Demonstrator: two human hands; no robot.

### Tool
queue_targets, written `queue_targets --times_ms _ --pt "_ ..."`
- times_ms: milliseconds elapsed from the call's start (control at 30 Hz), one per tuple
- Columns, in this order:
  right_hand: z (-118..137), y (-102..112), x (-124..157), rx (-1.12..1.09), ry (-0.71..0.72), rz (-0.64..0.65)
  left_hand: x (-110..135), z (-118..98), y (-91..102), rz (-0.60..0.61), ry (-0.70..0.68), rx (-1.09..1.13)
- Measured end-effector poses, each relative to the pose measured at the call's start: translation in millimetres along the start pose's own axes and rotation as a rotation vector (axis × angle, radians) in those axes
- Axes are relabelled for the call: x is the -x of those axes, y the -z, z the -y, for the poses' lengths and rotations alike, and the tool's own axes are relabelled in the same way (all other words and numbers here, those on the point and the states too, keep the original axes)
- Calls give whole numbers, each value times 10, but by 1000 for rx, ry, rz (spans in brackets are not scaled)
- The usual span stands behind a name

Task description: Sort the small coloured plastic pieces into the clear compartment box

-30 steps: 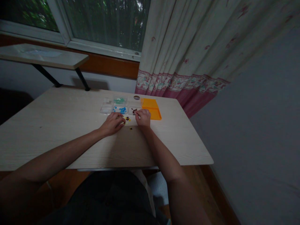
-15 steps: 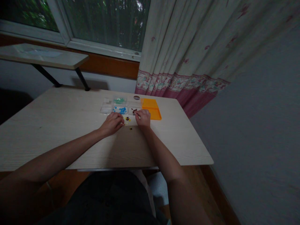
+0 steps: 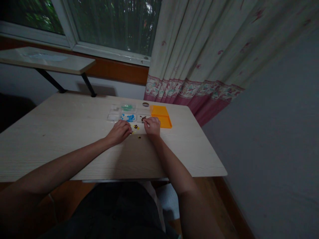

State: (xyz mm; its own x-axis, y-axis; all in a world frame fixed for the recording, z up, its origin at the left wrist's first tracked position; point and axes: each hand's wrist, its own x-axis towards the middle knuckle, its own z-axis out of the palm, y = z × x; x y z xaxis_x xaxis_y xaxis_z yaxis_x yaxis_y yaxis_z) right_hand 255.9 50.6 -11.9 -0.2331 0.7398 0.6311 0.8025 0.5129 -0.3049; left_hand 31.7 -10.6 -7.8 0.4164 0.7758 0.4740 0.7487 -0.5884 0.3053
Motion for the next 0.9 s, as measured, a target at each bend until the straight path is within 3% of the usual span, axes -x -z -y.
queue_targets --times_ms 100,267,433,900 --pt "89 43 17 12 47 12 -3 1 18 -38 36 23" --pt "354 99 60 -31 265 72 -25 70 23 -163 74 166" --pt "549 130 74 -19 305 47 -63 156 -54 -252 81 334" --pt "634 184 118 128 456 26 -102 105 -6 -172 165 516"
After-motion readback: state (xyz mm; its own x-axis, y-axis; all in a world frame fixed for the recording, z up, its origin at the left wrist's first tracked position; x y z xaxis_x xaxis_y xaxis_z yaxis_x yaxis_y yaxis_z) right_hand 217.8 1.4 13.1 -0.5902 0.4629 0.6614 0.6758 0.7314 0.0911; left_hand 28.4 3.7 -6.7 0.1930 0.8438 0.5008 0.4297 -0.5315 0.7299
